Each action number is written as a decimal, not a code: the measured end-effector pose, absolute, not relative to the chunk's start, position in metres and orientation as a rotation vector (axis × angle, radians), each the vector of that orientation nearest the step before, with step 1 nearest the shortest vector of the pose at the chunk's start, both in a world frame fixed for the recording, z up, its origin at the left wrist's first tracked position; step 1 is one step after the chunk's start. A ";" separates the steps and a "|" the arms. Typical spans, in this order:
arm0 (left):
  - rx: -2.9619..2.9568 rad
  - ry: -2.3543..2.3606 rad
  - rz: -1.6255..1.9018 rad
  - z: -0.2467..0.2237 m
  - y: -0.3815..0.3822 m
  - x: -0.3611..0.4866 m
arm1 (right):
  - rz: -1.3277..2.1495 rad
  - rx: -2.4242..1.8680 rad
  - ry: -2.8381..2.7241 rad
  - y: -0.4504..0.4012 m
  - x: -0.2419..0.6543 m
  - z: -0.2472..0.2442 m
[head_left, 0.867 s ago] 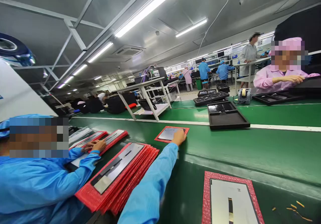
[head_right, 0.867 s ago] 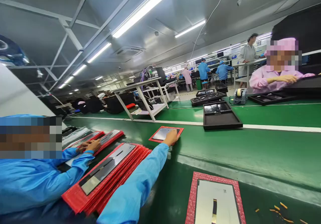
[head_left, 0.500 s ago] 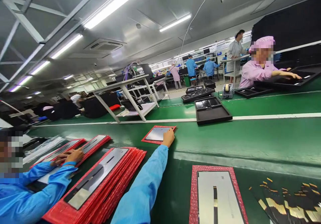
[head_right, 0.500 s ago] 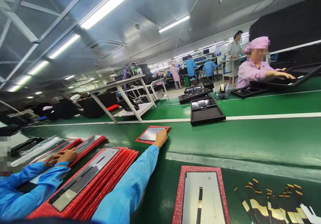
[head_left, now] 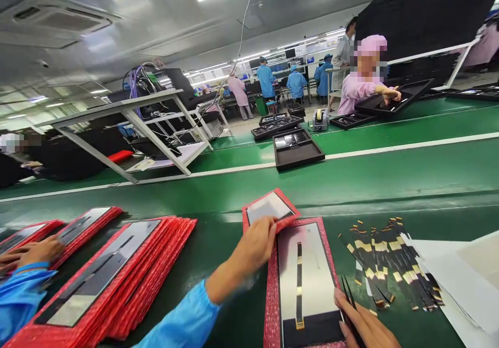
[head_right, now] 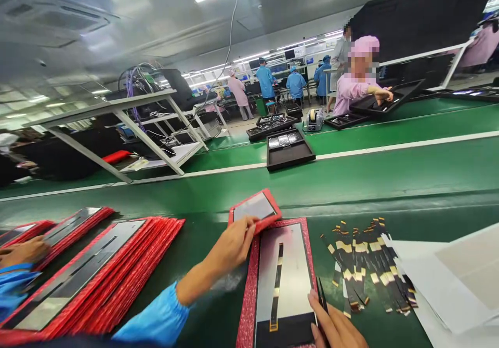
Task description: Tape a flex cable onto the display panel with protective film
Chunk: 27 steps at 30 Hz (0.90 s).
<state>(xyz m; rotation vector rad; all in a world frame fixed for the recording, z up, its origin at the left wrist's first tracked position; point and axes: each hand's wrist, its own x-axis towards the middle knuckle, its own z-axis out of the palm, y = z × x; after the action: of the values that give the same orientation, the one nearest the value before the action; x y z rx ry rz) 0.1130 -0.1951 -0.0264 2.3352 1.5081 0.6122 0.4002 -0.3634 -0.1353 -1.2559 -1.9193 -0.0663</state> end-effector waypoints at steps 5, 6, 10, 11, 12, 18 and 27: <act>2.380 1.153 0.621 -0.054 -0.299 0.140 | 0.037 -1.197 -1.900 -0.365 0.403 -0.137; 2.370 1.114 0.602 -0.068 -0.312 0.143 | 0.119 -1.182 -1.896 -0.366 0.405 -0.139; 2.369 1.079 0.641 -0.129 -0.341 0.149 | 0.442 -1.272 -1.752 -0.377 0.414 -0.140; 2.389 1.077 0.687 -0.140 -0.344 0.150 | 0.430 -1.335 -1.671 -0.380 0.419 -0.136; 2.421 1.071 0.739 -0.148 -0.346 0.151 | 0.366 -1.406 -1.588 -0.382 0.424 -0.130; 2.805 0.969 1.040 -0.147 -0.353 0.155 | -0.048 -1.627 -1.474 -0.363 0.477 -0.065; 2.985 0.932 0.949 -0.109 -0.358 0.157 | 0.476 -1.888 -2.058 -0.317 0.507 -0.064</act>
<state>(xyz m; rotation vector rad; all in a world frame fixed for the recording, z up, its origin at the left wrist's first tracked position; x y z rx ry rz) 0.1566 -0.3585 -0.1091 2.9849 0.9324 0.9487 0.5071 -0.3166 -0.0640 -1.8885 -2.0575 0.4763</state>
